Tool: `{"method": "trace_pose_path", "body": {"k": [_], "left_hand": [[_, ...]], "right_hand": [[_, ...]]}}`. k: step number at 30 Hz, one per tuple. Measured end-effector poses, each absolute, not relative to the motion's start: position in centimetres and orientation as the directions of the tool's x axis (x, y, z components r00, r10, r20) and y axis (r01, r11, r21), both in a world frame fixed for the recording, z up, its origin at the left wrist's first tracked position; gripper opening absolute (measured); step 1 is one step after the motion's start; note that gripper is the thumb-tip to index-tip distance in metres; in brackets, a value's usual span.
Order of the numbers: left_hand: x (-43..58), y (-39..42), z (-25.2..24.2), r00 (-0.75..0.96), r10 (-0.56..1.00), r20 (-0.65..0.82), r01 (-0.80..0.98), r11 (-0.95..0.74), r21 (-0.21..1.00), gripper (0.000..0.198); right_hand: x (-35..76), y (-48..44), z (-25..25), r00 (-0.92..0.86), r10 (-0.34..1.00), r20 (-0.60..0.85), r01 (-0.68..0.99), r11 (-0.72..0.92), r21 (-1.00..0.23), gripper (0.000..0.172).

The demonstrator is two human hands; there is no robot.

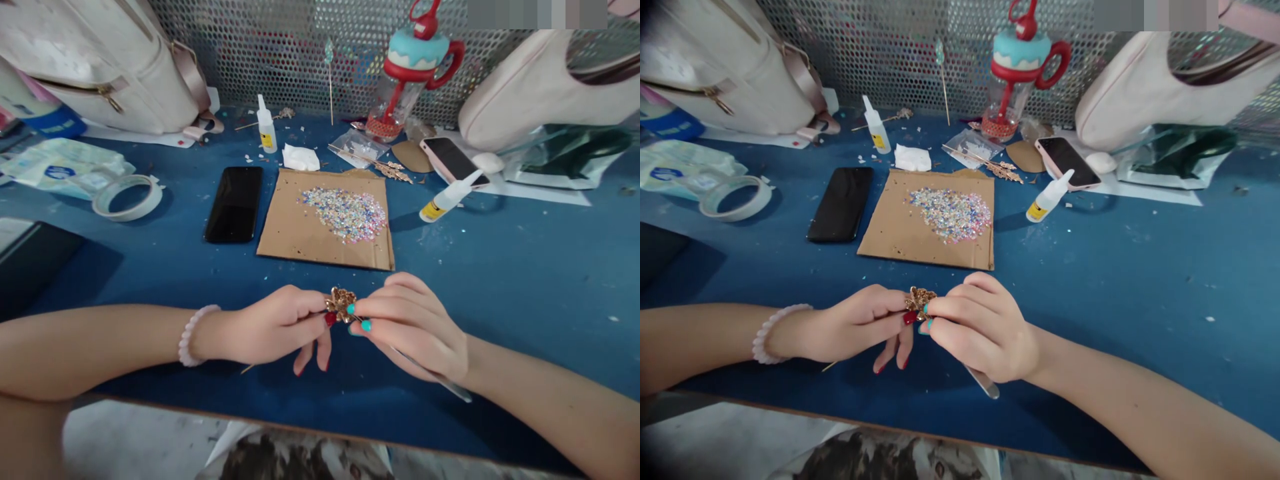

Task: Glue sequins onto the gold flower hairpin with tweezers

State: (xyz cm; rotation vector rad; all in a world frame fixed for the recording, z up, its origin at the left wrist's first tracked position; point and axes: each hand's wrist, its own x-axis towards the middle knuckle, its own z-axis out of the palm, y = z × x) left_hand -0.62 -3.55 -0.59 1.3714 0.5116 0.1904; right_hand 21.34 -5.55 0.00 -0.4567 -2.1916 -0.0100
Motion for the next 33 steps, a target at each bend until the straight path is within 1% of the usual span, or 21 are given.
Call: {"method": "trace_pose_path", "body": {"k": [12,15,19,24,27,33], "left_hand": [[-0.54,-3.51,-0.36,0.886,0.411,-0.215,0.148,0.190,0.971,0.016],[-0.56,-3.56,-0.41,0.882,0.420,-0.215,0.141,0.201,0.969,0.017],[-0.58,-3.53,-0.51,0.878,0.426,-0.219,0.148,0.193,0.970,0.015],[-0.60,-3.53,-0.74,0.880,0.421,-0.220,0.138,0.216,0.967,0.014],[-0.58,-3.58,-0.75,0.880,0.420,-0.222,0.141,0.215,0.966,0.013],[-0.39,-3.60,-0.52,0.872,0.434,-0.226,0.160,0.185,0.970,0.012]], "right_hand": [[21.32,-5.84,0.17,-0.537,0.352,0.766,0.354,0.919,-0.174,0.009],[21.33,-5.94,-0.11,-0.548,0.319,0.773,0.346,0.928,-0.137,0.008],[21.10,-5.90,-0.30,-0.566,0.250,0.785,0.342,0.938,-0.052,0.006],[20.80,-5.68,-0.08,-0.607,0.206,0.767,0.366,0.930,0.040,0.012],[20.75,-5.65,-0.12,-0.606,0.193,0.771,0.363,0.930,0.052,0.011],[20.72,-5.87,-0.23,-0.594,0.234,0.770,0.404,0.914,0.035,0.008]]}}
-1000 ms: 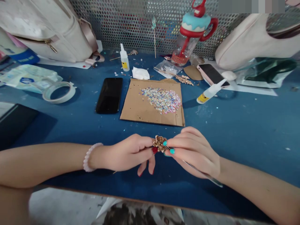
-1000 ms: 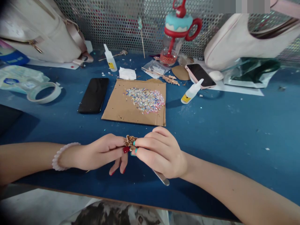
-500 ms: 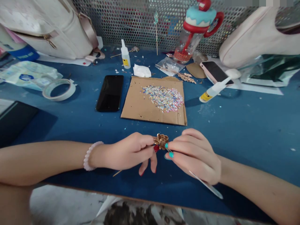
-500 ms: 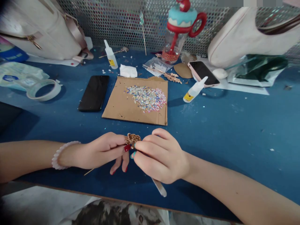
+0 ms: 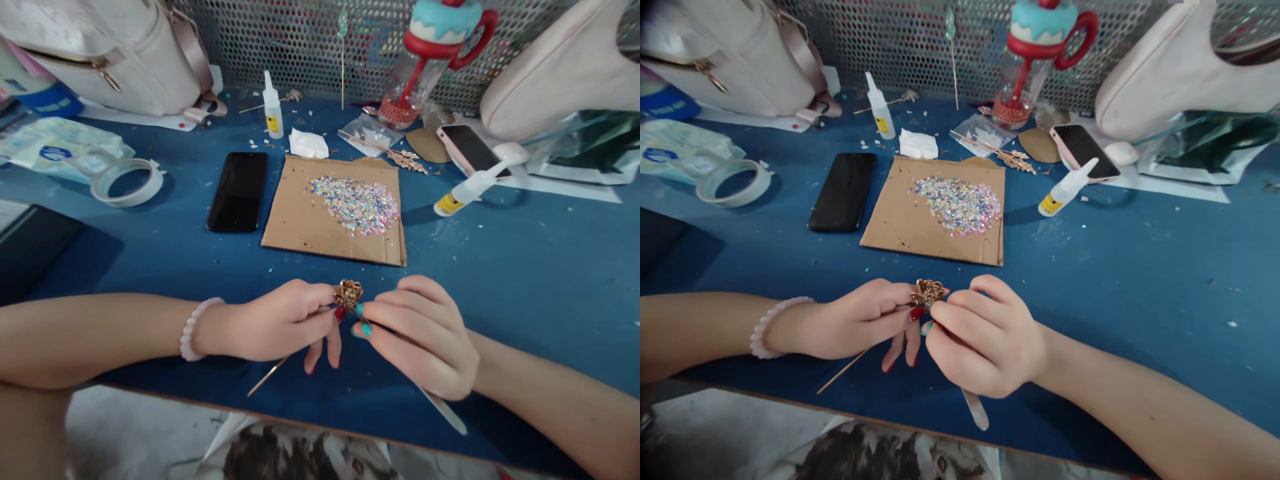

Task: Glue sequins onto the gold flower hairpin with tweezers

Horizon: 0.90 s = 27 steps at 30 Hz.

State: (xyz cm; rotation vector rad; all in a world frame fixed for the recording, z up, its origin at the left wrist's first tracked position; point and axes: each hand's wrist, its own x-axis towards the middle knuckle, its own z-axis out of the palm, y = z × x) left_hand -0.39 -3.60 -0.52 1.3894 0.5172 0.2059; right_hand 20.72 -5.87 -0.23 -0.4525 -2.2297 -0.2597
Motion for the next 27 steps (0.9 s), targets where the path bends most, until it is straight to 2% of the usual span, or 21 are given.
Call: {"method": "trace_pose_path", "body": {"k": [18,27], "left_hand": [[-0.43,-3.50,-0.27,0.876,0.429,-0.219,0.176,0.137,0.975,0.012],[-0.43,-3.41,-0.18,0.882,0.421,-0.210,0.183,0.104,0.978,0.013]], "right_hand": [[20.93,-5.87,0.02,-0.628,0.230,0.743,0.353,0.935,0.009,0.006],[21.10,-5.77,-0.09,-0.625,0.250,0.740,0.384,0.923,0.013,0.009]]}}
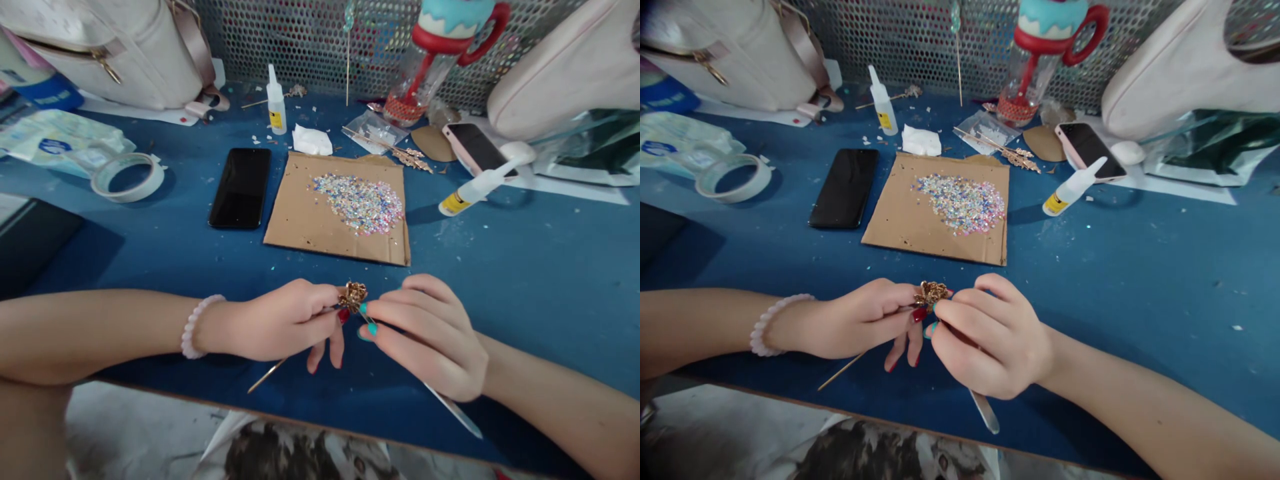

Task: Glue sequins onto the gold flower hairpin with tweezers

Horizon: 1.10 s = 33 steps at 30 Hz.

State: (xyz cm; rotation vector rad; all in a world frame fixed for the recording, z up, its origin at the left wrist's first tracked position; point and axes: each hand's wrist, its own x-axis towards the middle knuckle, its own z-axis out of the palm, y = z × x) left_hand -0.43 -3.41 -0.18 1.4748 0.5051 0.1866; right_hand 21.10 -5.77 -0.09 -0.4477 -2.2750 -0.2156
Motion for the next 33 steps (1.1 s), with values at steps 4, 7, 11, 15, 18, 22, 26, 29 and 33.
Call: {"method": "trace_pose_path", "body": {"k": [4,7,11,15,18,22,26,29,33], "left_hand": [[-0.4,-3.4,-0.2,0.883,0.416,-0.217,0.186,0.113,0.976,0.013],[-0.4,-3.4,-0.2,0.885,0.415,-0.209,0.175,0.118,0.977,0.012],[-0.5,-3.3,-0.2,0.894,0.401,-0.199,0.168,0.111,0.979,0.013],[-0.6,-3.3,-0.3,0.903,0.391,-0.180,0.154,0.096,0.983,0.017],[-0.6,-3.2,-0.2,0.904,0.390,-0.174,0.154,0.082,0.985,0.018],[-0.6,-3.2,-0.2,0.903,0.390,-0.178,0.167,0.062,0.984,0.016],[-0.6,-3.2,-0.2,0.901,0.391,-0.186,0.179,0.053,0.982,0.016],[-0.6,-3.2,-0.2,0.906,0.383,-0.182,0.174,0.055,0.983,0.017],[-0.6,-3.2,-0.2,0.904,0.391,-0.170,0.166,0.046,0.985,0.018]], "right_hand": [[21.0,-5.7,-0.1,-0.621,0.235,0.748,0.386,0.922,0.031,0.010],[21.0,-5.7,-0.1,-0.620,0.217,0.754,0.372,0.928,0.039,0.009],[21.3,-5.9,0.0,-0.609,0.266,0.747,0.369,0.929,-0.031,0.008],[21.4,-6.2,0.0,-0.578,0.330,0.746,0.379,0.919,-0.113,0.008],[21.5,-6.4,0.1,-0.576,0.353,0.737,0.382,0.914,-0.138,0.008],[21.5,-6.4,0.3,-0.576,0.358,0.735,0.398,0.908,-0.130,0.008],[21.6,-6.3,0.6,-0.598,0.355,0.719,0.417,0.903,-0.100,0.009],[21.9,-6.3,0.9,-0.606,0.368,0.705,0.425,0.899,-0.103,0.008],[22.3,-6.4,1.3,-0.623,0.407,0.668,0.430,0.892,-0.143,0.009]]}}
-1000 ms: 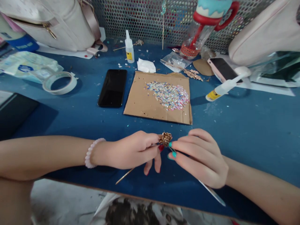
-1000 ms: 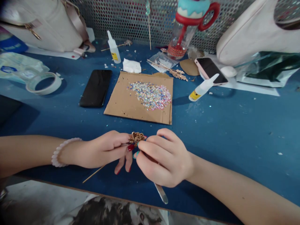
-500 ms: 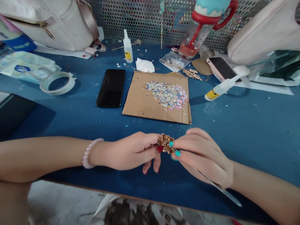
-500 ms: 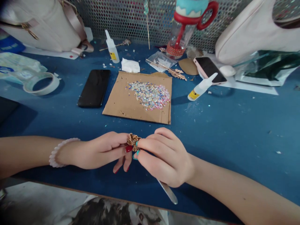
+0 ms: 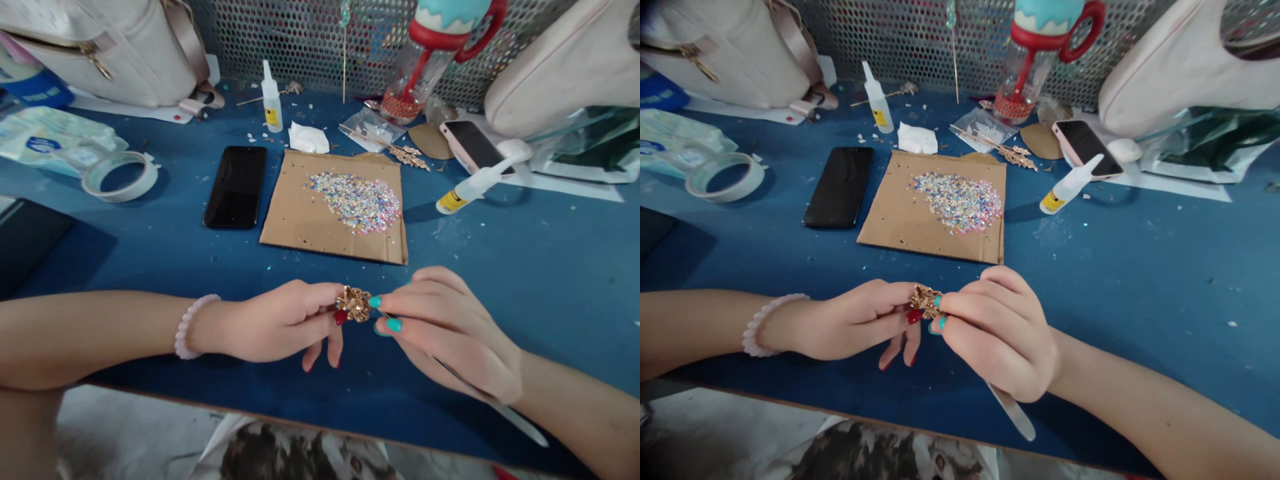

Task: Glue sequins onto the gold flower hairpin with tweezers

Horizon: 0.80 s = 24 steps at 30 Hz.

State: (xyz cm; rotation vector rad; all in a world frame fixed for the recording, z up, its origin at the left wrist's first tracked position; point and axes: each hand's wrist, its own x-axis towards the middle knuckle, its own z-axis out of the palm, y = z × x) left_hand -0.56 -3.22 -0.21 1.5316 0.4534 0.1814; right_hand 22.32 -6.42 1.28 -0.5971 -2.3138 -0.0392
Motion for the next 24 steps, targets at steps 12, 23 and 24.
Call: {"method": "trace_pose_path", "body": {"k": [12,23,24], "left_hand": [[-0.46,-3.36,-0.25,0.868,0.455,-0.201,0.103,0.230,0.968,0.012],[-0.46,-3.32,-0.36,0.862,0.467,-0.196,0.101,0.220,0.970,0.015],[-0.46,-3.32,-0.41,0.862,0.470,-0.192,0.095,0.222,0.970,0.014]], "right_hand": [[21.86,-6.24,0.77,-0.597,0.334,0.729,0.389,0.916,-0.100,0.008],[21.57,-6.33,0.94,-0.588,0.307,0.748,0.368,0.925,-0.090,0.009],[21.56,-6.38,1.04,-0.600,0.304,0.740,0.365,0.927,-0.084,0.009]]}}
